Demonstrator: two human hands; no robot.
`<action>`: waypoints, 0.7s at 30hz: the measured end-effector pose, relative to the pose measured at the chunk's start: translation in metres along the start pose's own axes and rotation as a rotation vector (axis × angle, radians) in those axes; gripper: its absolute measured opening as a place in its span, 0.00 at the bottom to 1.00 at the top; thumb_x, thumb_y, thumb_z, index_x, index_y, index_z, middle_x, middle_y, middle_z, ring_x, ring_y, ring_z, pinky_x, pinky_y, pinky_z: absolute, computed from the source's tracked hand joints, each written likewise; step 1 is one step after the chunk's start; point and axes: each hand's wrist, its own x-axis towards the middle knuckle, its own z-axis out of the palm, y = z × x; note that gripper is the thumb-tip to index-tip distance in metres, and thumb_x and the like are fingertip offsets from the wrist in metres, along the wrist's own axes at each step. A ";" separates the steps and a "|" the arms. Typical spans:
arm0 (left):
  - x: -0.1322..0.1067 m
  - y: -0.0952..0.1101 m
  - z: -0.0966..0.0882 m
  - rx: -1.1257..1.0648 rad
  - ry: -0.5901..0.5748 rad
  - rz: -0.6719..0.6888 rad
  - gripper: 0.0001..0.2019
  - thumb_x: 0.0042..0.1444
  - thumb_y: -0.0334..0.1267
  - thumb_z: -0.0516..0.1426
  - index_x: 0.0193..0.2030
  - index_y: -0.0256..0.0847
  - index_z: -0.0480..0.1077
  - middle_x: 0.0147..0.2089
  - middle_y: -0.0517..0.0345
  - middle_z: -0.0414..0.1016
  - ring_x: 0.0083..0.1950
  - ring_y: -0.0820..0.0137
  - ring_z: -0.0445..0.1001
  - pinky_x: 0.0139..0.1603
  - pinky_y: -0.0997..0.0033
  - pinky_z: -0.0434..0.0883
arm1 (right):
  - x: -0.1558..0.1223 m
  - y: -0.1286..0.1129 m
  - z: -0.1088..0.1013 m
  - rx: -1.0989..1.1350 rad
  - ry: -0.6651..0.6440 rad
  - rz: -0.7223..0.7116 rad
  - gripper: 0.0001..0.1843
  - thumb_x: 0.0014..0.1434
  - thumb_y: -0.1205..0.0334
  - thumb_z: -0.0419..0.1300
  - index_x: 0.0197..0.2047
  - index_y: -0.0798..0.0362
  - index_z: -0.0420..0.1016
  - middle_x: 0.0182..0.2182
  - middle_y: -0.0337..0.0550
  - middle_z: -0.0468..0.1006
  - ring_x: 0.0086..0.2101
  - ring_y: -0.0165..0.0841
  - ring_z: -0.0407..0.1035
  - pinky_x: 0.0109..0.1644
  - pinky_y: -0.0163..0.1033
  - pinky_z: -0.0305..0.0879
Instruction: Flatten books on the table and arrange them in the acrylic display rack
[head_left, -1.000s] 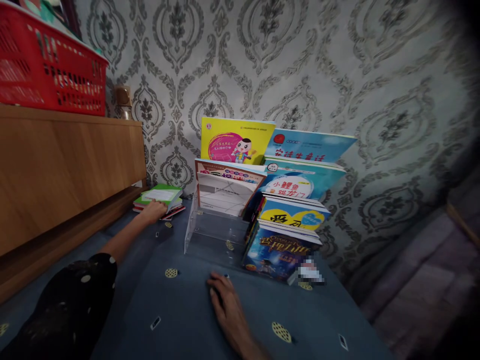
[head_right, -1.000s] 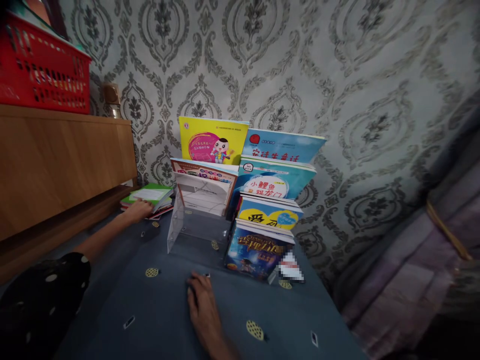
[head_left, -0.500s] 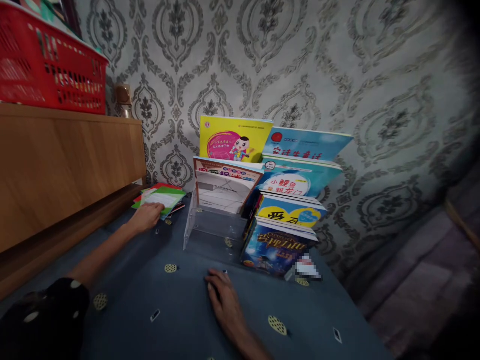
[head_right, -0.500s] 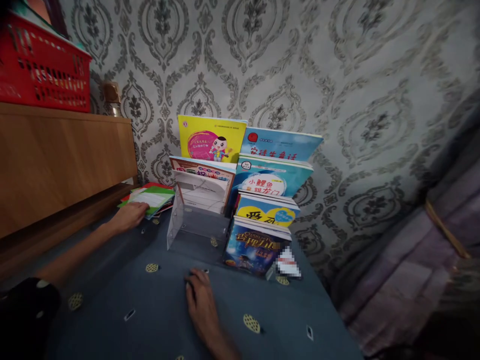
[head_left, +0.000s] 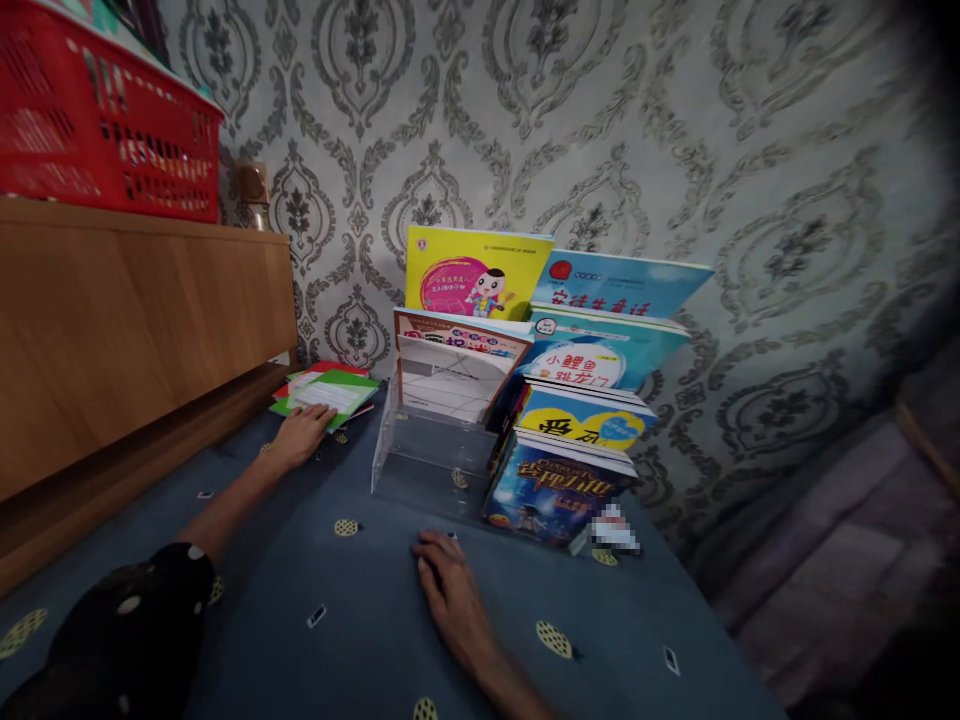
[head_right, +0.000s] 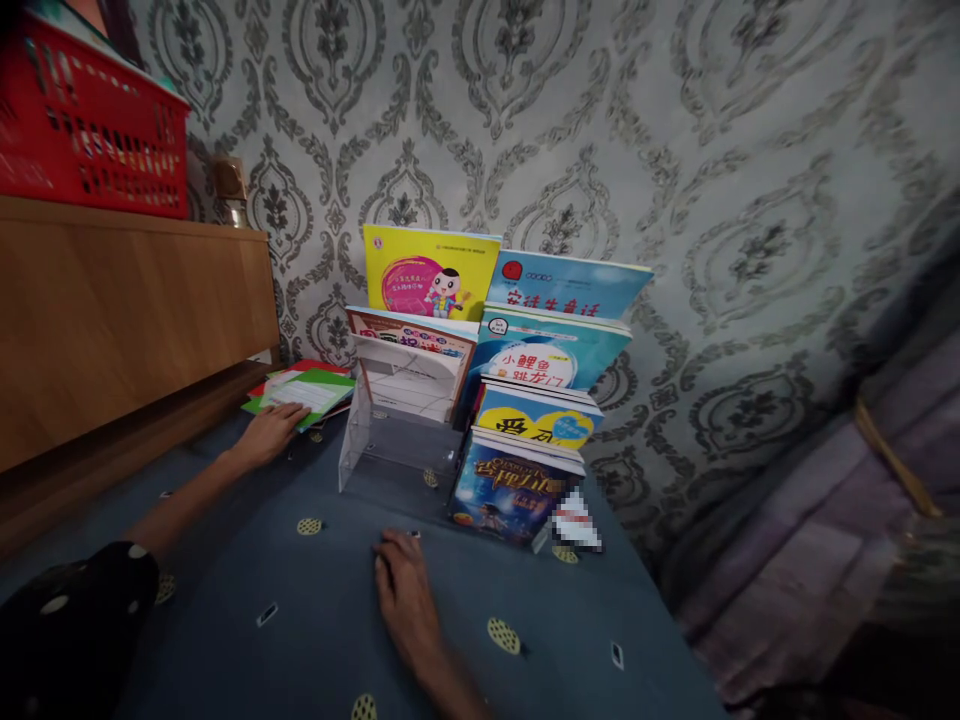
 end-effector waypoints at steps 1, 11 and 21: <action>0.001 0.001 0.000 0.000 0.000 0.001 0.22 0.64 0.31 0.51 0.65 0.42 0.63 0.68 0.43 0.66 0.68 0.57 0.65 0.64 0.54 0.62 | 0.000 0.001 0.001 0.002 0.005 0.000 0.16 0.68 0.57 0.52 0.51 0.49 0.77 0.54 0.51 0.77 0.58 0.45 0.69 0.65 0.62 0.62; -0.052 0.024 0.001 -0.010 -0.024 0.076 0.17 0.67 0.37 0.51 0.61 0.40 0.70 0.63 0.43 0.71 0.65 0.56 0.69 0.62 0.57 0.67 | 0.002 -0.003 0.001 0.006 -0.019 0.017 0.16 0.68 0.56 0.51 0.50 0.51 0.78 0.53 0.52 0.77 0.57 0.44 0.69 0.65 0.61 0.61; -0.183 0.022 -0.004 -0.406 -0.168 0.060 0.22 0.67 0.53 0.48 0.58 0.51 0.74 0.59 0.57 0.77 0.61 0.58 0.74 0.63 0.59 0.69 | 0.010 -0.015 -0.006 0.011 -0.029 0.012 0.15 0.66 0.60 0.52 0.47 0.50 0.79 0.50 0.51 0.79 0.55 0.43 0.71 0.65 0.59 0.62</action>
